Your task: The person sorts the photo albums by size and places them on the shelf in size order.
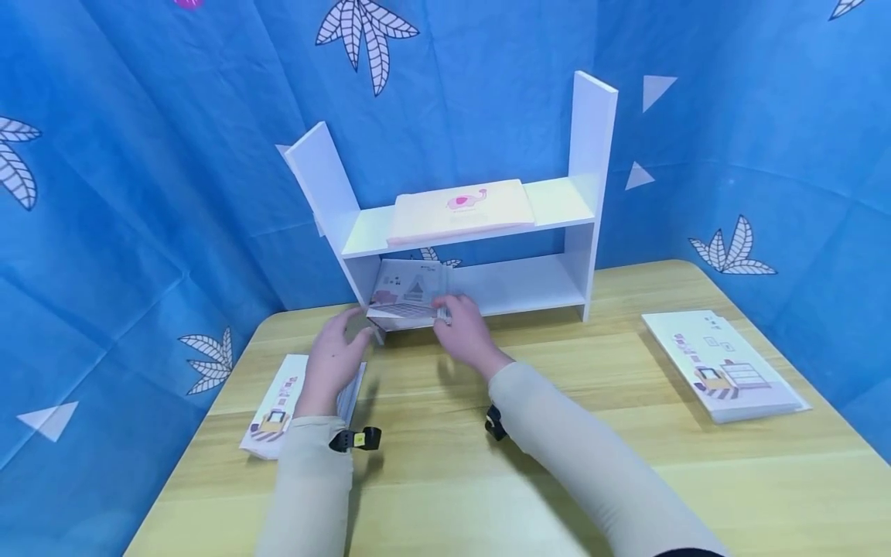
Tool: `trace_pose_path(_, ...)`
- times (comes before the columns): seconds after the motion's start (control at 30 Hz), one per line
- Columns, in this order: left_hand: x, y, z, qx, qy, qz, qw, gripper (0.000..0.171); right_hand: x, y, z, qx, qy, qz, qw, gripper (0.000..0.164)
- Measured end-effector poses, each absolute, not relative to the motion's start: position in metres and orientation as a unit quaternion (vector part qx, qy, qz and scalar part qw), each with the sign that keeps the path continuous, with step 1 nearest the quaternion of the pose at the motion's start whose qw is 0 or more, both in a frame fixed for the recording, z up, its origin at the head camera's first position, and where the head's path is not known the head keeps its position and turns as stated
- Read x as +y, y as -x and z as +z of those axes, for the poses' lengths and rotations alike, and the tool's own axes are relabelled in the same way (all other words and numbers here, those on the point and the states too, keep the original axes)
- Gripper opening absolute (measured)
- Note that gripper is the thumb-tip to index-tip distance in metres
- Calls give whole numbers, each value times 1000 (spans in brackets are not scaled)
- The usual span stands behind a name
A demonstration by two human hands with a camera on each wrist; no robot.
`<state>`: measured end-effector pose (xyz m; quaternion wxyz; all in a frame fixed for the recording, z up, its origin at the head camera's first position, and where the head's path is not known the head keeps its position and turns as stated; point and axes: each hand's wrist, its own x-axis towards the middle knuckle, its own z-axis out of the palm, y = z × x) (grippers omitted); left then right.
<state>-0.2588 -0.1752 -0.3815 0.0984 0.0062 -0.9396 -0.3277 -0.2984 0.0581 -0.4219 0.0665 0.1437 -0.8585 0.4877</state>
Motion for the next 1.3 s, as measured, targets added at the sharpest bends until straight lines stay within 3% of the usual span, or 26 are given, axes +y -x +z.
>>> trace_pose_path(0.4,-225,253,-377,-951,-47,-303,-28,76,46,265,-424,-816,-149,558,-14,37)
trace_pose_path(0.57,-248,252,-381,-960,-52,-271,-51,81,38,255,-428,-803,-151,573,-67,39)
trace_pose_path(1.0,-304,252,-395,-953,-82,-253,-148,92,32,244,-438,-792,-164,577,-116,46)
trace_pose_path(1.3,-307,257,-407,-927,-111,-301,-194,107,39,240,-439,-789,-148,576,-157,52)
